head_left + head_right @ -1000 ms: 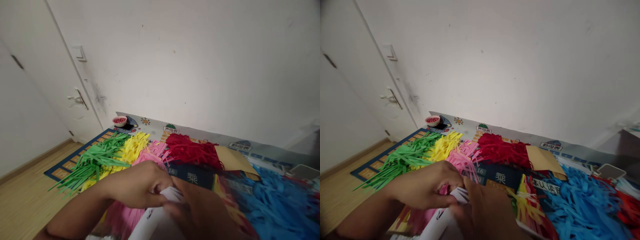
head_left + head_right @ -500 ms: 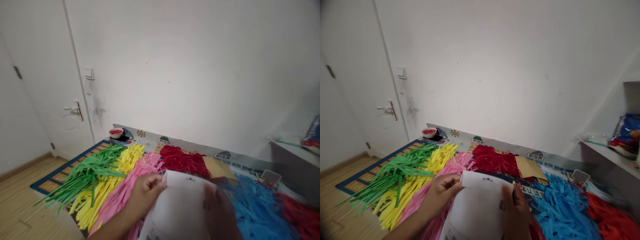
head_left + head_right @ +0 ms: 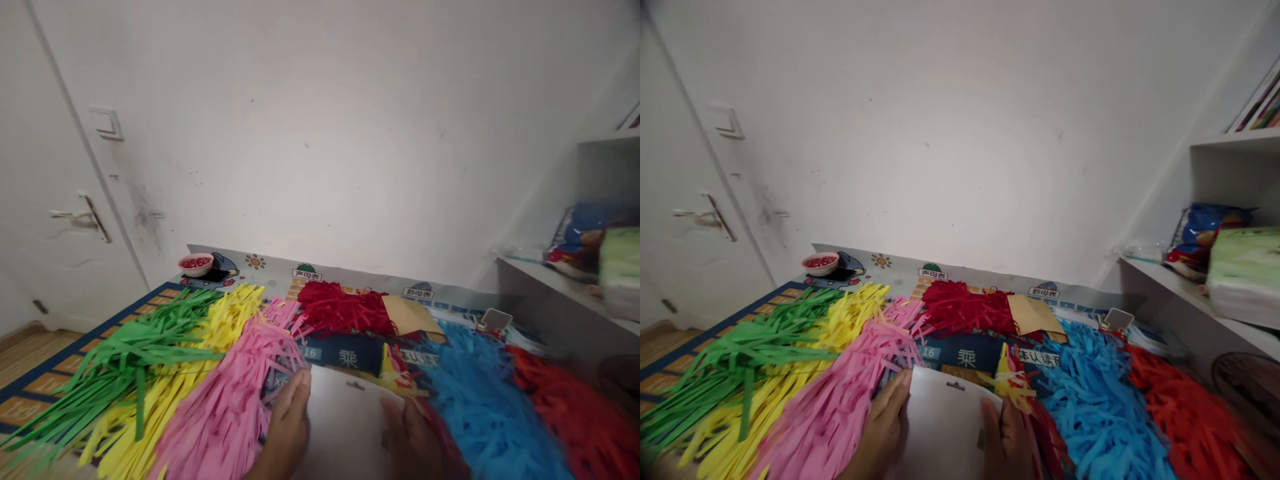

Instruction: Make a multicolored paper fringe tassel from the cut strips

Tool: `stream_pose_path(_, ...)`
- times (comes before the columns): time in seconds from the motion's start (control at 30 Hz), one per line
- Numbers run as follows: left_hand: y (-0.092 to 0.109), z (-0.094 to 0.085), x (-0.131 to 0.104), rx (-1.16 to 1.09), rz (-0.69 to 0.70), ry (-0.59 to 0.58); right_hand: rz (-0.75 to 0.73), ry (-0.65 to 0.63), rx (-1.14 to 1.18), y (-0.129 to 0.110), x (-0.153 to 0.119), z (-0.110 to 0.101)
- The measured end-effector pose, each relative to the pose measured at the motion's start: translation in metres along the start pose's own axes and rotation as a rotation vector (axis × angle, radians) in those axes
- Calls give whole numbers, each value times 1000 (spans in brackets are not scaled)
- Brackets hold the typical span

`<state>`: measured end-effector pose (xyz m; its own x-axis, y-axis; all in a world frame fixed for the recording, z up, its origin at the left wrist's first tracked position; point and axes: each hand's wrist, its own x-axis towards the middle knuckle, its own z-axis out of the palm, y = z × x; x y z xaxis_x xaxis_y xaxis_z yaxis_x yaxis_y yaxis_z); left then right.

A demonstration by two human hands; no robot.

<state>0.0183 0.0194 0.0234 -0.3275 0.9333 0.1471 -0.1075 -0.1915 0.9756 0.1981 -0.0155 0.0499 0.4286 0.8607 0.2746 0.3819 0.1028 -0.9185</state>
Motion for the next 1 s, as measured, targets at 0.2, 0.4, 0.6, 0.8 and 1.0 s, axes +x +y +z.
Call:
stream_pose_path(0.2, -1, 5, 4, 250, -104, -260, 130, -148, -58, 23, 9, 7)
stream_pose_path(0.4, 10, 1, 3, 310, -134, -289, 228, -281, 78, 35, 14, 11)
stream_pose_path(0.6, -4, -8, 4, 303, -264, -292, 273, -322, 58, 32, 17, 11)
stream_pose_path(0.8, 32, -14, 39, 503, -152, -610, 213, -376, -35, 24, 19, 12)
stream_pose_path(1.0, 56, 2, 62, 662, -94, -1002, 270, -451, 33, 21, 18, 17)
